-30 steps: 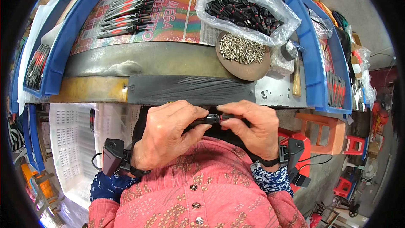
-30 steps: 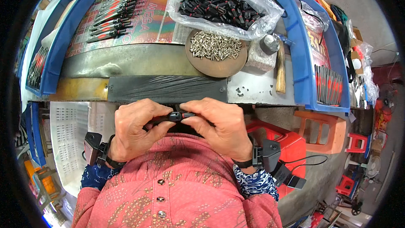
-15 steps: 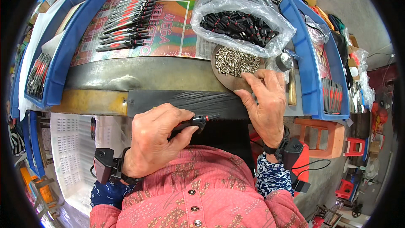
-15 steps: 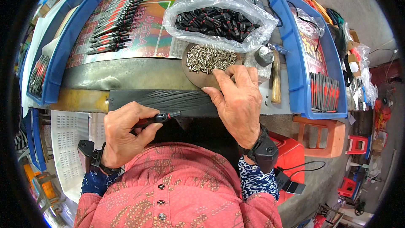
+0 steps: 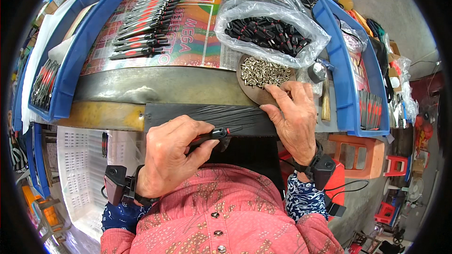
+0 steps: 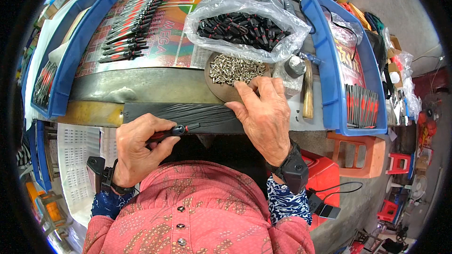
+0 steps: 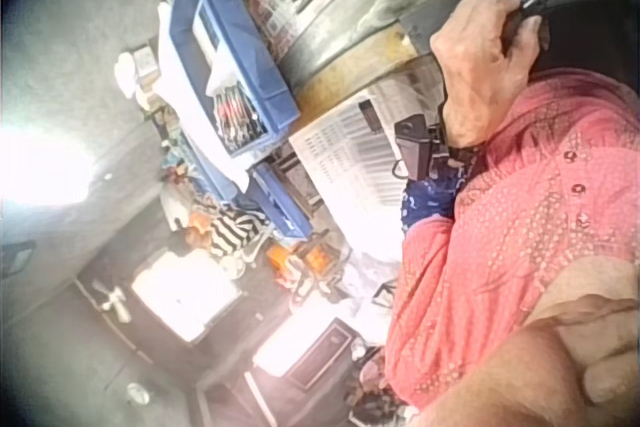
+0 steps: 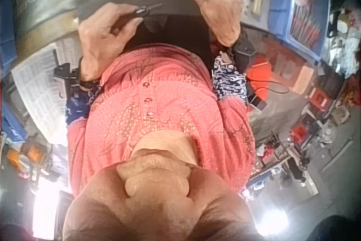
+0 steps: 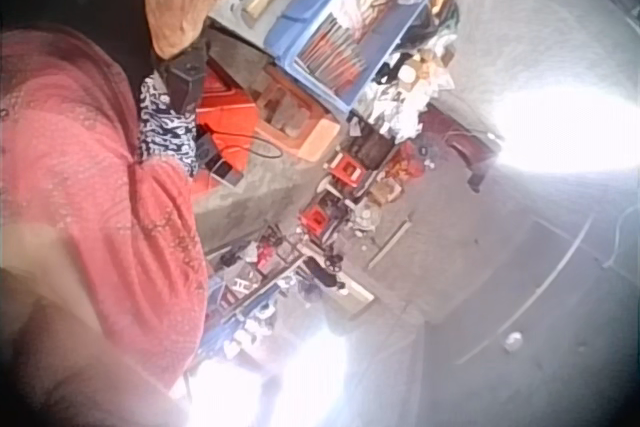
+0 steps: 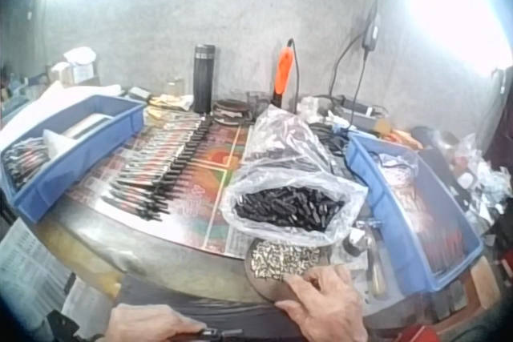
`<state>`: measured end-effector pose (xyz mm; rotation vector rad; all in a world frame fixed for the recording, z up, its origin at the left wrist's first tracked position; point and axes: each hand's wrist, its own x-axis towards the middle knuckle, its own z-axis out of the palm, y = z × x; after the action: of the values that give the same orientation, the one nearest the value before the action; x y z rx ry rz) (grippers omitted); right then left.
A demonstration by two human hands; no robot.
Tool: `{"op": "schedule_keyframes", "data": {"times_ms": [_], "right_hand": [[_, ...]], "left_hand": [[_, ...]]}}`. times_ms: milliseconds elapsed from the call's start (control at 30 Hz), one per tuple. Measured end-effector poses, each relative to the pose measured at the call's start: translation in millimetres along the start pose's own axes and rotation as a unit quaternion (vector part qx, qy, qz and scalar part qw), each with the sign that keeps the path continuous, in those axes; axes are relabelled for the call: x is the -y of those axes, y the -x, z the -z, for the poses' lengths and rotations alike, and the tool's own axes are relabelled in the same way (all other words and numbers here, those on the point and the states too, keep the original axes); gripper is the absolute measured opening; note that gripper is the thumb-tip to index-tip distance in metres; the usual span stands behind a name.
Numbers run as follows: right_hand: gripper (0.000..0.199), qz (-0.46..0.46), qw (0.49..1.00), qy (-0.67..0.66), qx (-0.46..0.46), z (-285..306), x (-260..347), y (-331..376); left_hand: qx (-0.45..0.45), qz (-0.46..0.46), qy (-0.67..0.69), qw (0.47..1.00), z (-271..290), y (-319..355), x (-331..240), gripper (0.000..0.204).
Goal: The person assembles pens by inserting a small metal piece into a black plastic barrel, then attaching a red cap. They repeat this process for multiple pens, placing each completed unit into a blue tray on the table.
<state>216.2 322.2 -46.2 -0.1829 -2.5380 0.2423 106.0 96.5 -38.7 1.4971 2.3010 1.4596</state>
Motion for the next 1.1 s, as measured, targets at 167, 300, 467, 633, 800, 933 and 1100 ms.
{"op": "schedule_keyframes", "data": {"times_ms": [167, 300, 467, 633, 800, 933, 1100], "right_hand": [[0.039, -0.011, 0.999, -0.03, 0.003, 0, -2, 1], [0.036, -0.018, 0.998, -0.06, 0.002, 2, -3, 1], [0.026, -0.051, 0.991, -0.118, 0.025, 8, -3, 6], [0.017, -0.09, 0.979, -0.179, 0.028, 11, -2, 10], [0.014, -0.115, 0.967, -0.226, 0.029, 8, -3, 11], [0.011, -0.111, 0.969, -0.217, 0.03, 9, -5, 12], [0.01, -0.111, 0.97, -0.214, 0.022, 8, -6, 12]], "left_hand": [[0.006, 0.013, -0.004, 1.0, 2, 2, -1, 0.024], [0.004, 0.014, 0.011, 1.0, 3, 4, -2, 0.024], [0.009, 0.018, 0.006, 1.0, 2, 6, -1, 0.024], [-0.004, -0.001, 0.01, 1.0, 1, 6, 0, 0.022], [0.009, 0.007, 0.014, 1.0, 2, 10, -2, 0.02], [0.006, 0.001, 0.017, 1.0, 2, 11, -3, 0.02], [0.008, 0.001, 0.02, 1.0, 2, 12, -4, 0.021]]}}
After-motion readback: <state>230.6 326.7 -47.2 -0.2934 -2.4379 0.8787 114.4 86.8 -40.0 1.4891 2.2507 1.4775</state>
